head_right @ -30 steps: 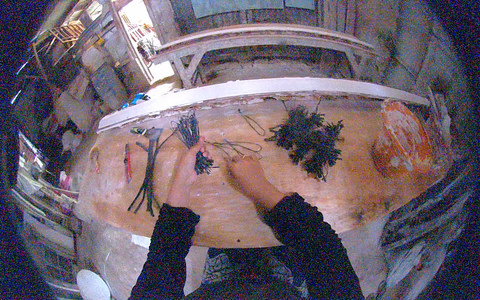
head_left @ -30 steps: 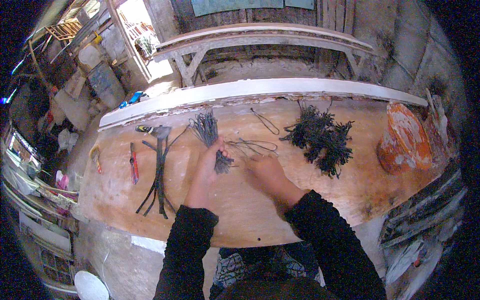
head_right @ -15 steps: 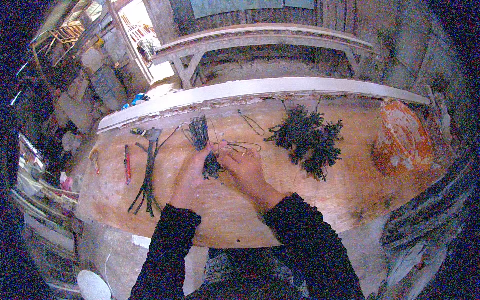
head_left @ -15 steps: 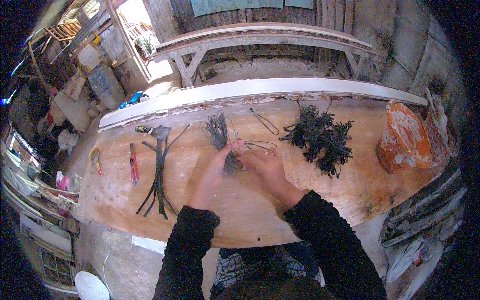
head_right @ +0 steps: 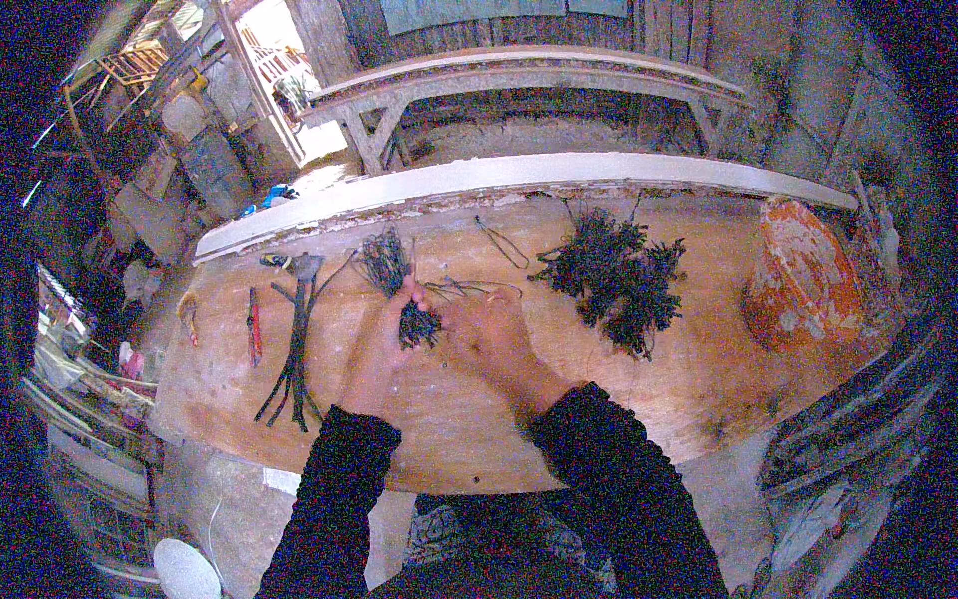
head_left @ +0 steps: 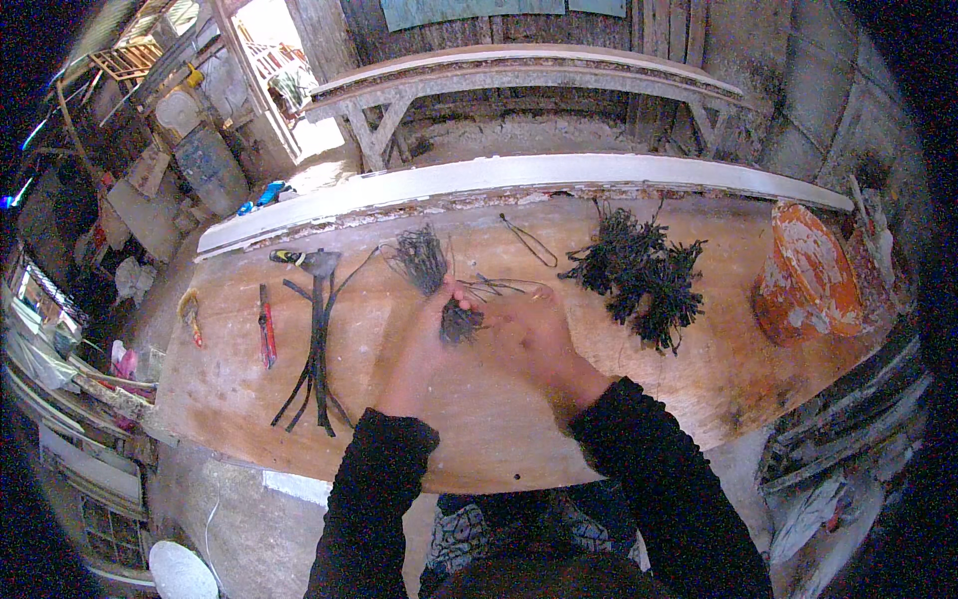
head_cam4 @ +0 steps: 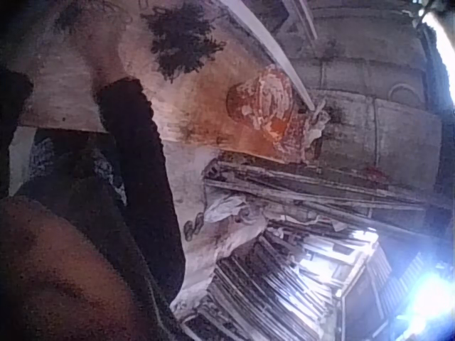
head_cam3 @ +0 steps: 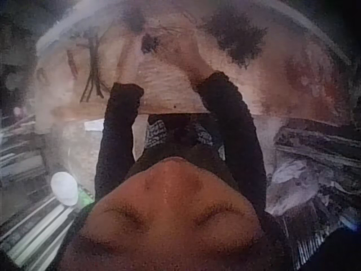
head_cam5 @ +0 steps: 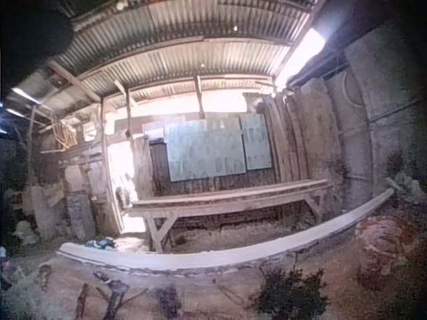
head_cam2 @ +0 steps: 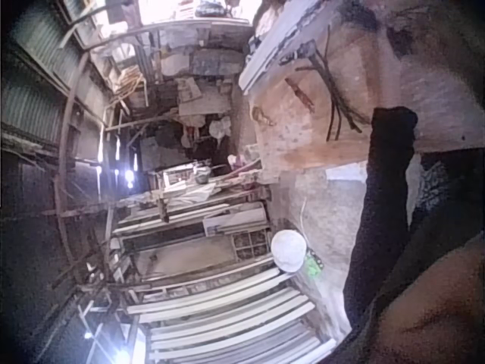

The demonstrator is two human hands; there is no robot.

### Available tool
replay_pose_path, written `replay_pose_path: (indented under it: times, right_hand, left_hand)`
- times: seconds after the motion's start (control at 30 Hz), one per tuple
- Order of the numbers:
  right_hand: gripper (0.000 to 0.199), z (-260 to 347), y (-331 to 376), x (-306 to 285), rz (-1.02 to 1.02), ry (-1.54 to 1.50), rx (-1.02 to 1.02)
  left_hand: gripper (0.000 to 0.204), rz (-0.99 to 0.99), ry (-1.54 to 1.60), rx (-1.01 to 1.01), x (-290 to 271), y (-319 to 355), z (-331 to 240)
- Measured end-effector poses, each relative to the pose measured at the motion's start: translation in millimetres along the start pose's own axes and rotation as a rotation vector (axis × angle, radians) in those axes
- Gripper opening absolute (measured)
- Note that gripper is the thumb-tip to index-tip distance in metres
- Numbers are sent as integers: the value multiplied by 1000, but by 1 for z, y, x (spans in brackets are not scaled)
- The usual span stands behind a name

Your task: The person sorts and bundles thin black strips on a wooden workbench. They gather the strips into small bundles, tie them, and place the finished bundles to the right side of the table. The person also handles longer flat strips, folding and arranging them separately.

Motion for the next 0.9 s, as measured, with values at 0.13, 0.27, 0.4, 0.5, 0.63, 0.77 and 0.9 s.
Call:
replay_pose_path:
  times: [0.13,0.27,0.4,0.5,0.63,0.77,0.9]
  right_hand:
    - [18,-30,-2,-7,36,76,230]
    - [15,-44,5,12,208,229,296]
    - [14,-48,8,18,320,241,345]
    - [13,-47,9,17,312,220,296]
    - [10,-42,6,14,304,203,264]
    - [11,-43,4,20,312,189,242]
    - [11,-33,2,16,215,165,207]
  left_hand:
    - [35,-64,42,106,-12,-4,-10]
    - [40,-87,-45,113,-16,0,-18]
    - [37,-146,-105,63,-14,1,-16]
    - [34,-190,-61,97,-17,2,-17]
    - [33,-271,-214,130,-22,3,-21]
    - [30,-349,-684,149,-1,9,-33]
    - [30,-329,-941,168,-5,8,-31]
Point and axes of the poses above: each hand's wrist, its own y-axis away from the middle knuckle, its own x-axis out of the palm, z = x × y, the point moved 5 cm from there along -y, towards the middle knuckle, and after that the axes turned 6 degrees about z, right-handed, at the moved point
